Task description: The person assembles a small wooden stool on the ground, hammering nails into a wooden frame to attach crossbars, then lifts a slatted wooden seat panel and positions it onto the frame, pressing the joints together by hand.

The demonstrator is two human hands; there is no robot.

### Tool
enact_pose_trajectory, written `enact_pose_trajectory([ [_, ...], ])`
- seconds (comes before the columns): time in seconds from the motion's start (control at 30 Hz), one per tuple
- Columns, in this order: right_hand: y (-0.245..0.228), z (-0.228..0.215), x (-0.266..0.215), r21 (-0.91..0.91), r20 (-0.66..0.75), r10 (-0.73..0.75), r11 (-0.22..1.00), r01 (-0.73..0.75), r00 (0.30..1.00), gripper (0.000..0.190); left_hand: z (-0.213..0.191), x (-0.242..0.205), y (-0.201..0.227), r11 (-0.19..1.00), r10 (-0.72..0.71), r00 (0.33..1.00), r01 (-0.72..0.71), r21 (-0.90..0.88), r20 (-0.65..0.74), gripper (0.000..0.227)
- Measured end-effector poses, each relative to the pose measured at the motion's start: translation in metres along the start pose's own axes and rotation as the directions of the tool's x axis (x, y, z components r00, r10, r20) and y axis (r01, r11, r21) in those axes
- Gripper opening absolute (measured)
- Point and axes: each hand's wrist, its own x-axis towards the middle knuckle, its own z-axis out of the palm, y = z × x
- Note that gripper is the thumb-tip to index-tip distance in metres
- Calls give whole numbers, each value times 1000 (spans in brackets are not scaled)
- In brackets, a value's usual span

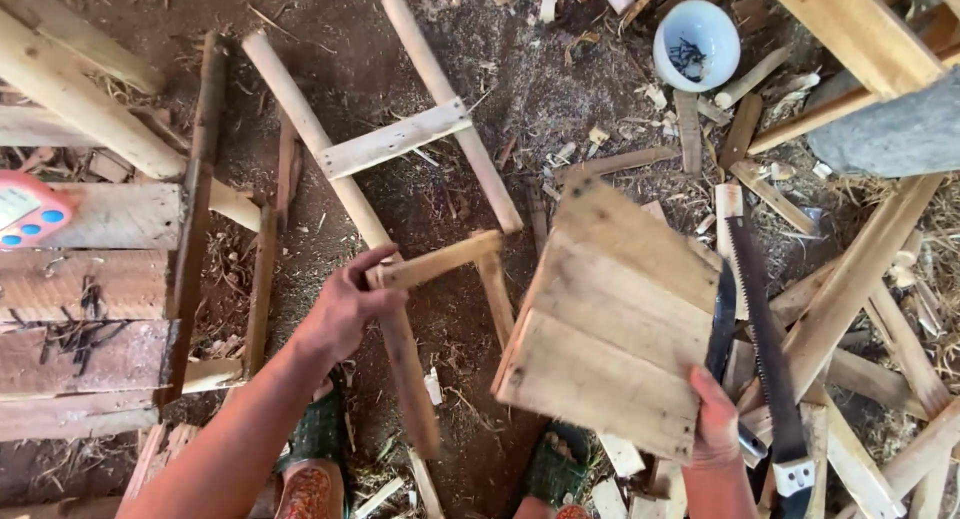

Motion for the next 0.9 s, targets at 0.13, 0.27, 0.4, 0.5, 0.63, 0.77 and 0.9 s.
enact_pose_trajectory([
  [0.13, -13, -6, 8, -46, -32, -92, 995, 91, 995, 42, 18, -39, 2, 833, 347, 844, -478, 280, 408, 88],
  [0.27, -37, 45, -3, -155, 6, -112, 982, 112, 994, 54, 26, -49, 0, 869, 233, 823, -415, 269, 518, 60],
  [0.4, -22, 57, 53, -210, -61, -154, 968, 138, 986, 42, -4, -66, 0, 465, 212, 846, -527, 711, 489, 87],
  [0.5, -30, 178, 8, -331, -1, -33, 943, 31, 999, 48, -19, -67, -15, 487, 326, 847, -532, 693, 421, 82],
  [0.63, -21, 259, -20, -540, 103, 51, 842, 12, 993, 80, -22, -76, -33, 801, 375, 902, -431, 416, 213, 71],
  [0.77, -17, 236, 9, -501, -3, 121, 859, -106, 993, 69, -22, -82, -29, 793, 390, 908, -415, 447, 151, 56],
  [0.9, -15, 195, 31, -451, 129, 52, 893, 12, 990, 57, -32, -71, -38, 767, 444, 876, -481, 425, 190, 55],
])
